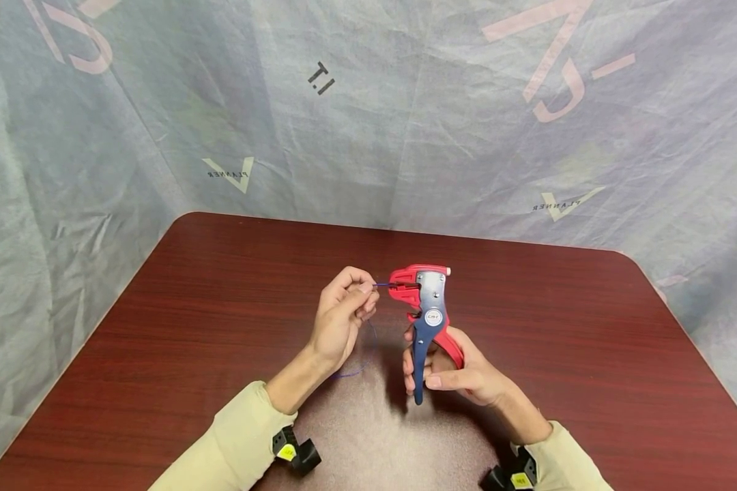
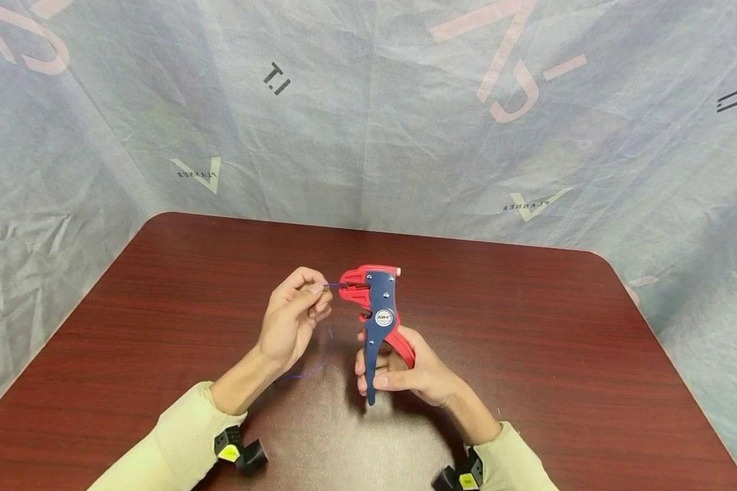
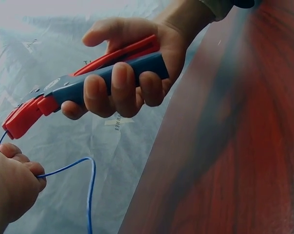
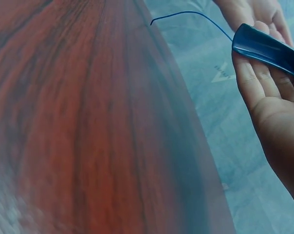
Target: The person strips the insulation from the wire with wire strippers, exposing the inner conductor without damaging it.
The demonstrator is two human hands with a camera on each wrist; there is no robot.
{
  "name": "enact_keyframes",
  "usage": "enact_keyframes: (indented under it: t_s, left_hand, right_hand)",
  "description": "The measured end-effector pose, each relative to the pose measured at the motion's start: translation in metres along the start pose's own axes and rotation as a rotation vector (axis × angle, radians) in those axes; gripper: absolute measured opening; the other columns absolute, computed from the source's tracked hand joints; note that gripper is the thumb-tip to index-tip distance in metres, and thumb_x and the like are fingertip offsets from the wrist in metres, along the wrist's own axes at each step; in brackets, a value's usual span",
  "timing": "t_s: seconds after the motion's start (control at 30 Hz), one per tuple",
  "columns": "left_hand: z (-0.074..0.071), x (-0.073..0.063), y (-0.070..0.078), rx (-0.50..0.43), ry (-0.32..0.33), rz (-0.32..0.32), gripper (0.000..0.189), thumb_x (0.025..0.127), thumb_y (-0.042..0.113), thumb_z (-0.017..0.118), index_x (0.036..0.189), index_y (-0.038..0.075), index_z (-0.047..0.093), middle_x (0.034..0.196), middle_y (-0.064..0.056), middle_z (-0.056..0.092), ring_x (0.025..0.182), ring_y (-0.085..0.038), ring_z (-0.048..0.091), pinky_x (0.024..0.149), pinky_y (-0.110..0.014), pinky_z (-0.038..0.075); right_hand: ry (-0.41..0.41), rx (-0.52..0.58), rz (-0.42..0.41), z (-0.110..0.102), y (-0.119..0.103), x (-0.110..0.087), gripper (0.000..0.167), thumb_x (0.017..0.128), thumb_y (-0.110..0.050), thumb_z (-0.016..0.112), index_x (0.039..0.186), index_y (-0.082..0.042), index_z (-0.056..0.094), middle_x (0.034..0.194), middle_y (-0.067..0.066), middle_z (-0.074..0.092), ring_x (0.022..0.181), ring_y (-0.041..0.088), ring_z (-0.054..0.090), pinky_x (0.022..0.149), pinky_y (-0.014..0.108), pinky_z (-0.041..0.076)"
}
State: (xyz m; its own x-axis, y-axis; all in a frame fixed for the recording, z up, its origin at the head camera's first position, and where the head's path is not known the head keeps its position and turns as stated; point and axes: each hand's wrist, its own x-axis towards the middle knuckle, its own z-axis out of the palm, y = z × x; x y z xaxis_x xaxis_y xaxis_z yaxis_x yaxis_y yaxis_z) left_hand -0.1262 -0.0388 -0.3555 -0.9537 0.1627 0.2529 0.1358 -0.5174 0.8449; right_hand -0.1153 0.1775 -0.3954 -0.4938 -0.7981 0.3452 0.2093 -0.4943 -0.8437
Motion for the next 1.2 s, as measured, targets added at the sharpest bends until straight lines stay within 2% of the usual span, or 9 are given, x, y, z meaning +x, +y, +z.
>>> enact_keyframes:
  t_s: [0.3,0.73,0.83,0.93,1.07,1.2]
  left_hand:
    - [0.0042,-0.0031,-0.0018,0.022,-0.010,0.006,0.021,0.100,-0.002,0.041,0.090,0.014,0.051,0.068,0.006,0.043,0.065,-0.007,0.039,0.061,-0.025,0.026]
    - [0.0075,-0.0048,-0.0024,0.075,0.015,0.018,0.017,0.100,-0.003,0.045,0.089,0.010,0.050,0.067,0.006,0.042,0.064,-0.007,0.039,0.058,-0.026,0.024]
    - [0.0078,-0.0050,-0.0015,0.092,0.015,0.020,0.014,0.099,-0.003,0.045,0.089,0.006,0.050,0.066,0.006,0.042,0.063,-0.007,0.039,0.057,-0.024,0.025]
    - [0.0076,-0.0050,-0.0006,0.115,0.014,0.023,0.009,0.098,-0.004,0.046,0.089,-0.003,0.048,0.066,0.006,0.042,0.063,-0.006,0.038,0.056,-0.020,0.027]
    - [0.0063,-0.0049,0.0003,0.155,0.011,0.030,0.013,0.097,-0.004,0.047,0.091,-0.015,0.044,0.065,0.007,0.042,0.062,-0.006,0.038,0.056,-0.018,0.030]
    - [0.0051,-0.0047,0.0010,0.188,0.013,0.029,0.015,0.096,-0.004,0.049,0.091,-0.017,0.045,0.064,0.007,0.042,0.061,-0.005,0.038,0.056,-0.018,0.030]
  right_hand:
    - [0.011,-0.004,0.014,0.0012,0.0020,0.0003,0.051,0.089,0.011,0.055,0.138,0.000,0.043,0.112,0.008,0.067,0.099,0.020,0.072,0.092,0.033,0.058]
    - [0.038,-0.048,0.037,0.0023,0.0013,-0.0005,0.050,0.089,0.013,0.056,0.136,-0.001,0.044,0.110,0.007,0.066,0.097,0.019,0.072,0.091,0.033,0.059]
    - [0.041,-0.069,0.044,0.0022,0.0003,-0.0008,0.050,0.088,0.014,0.056,0.135,-0.001,0.045,0.109,0.007,0.066,0.096,0.018,0.072,0.090,0.032,0.059]
    - [0.055,-0.103,0.058,0.0022,-0.0013,-0.0015,0.049,0.088,0.015,0.057,0.133,-0.001,0.046,0.106,0.006,0.066,0.094,0.017,0.072,0.088,0.031,0.059]
    - [0.083,-0.153,0.078,0.0030,-0.0035,-0.0025,0.046,0.087,0.015,0.059,0.129,-0.001,0.047,0.102,0.005,0.066,0.091,0.015,0.072,0.086,0.029,0.059]
    - [0.100,-0.212,0.081,0.0033,-0.0040,-0.0028,0.041,0.087,0.014,0.061,0.124,0.001,0.048,0.098,0.004,0.065,0.088,0.012,0.069,0.082,0.026,0.059]
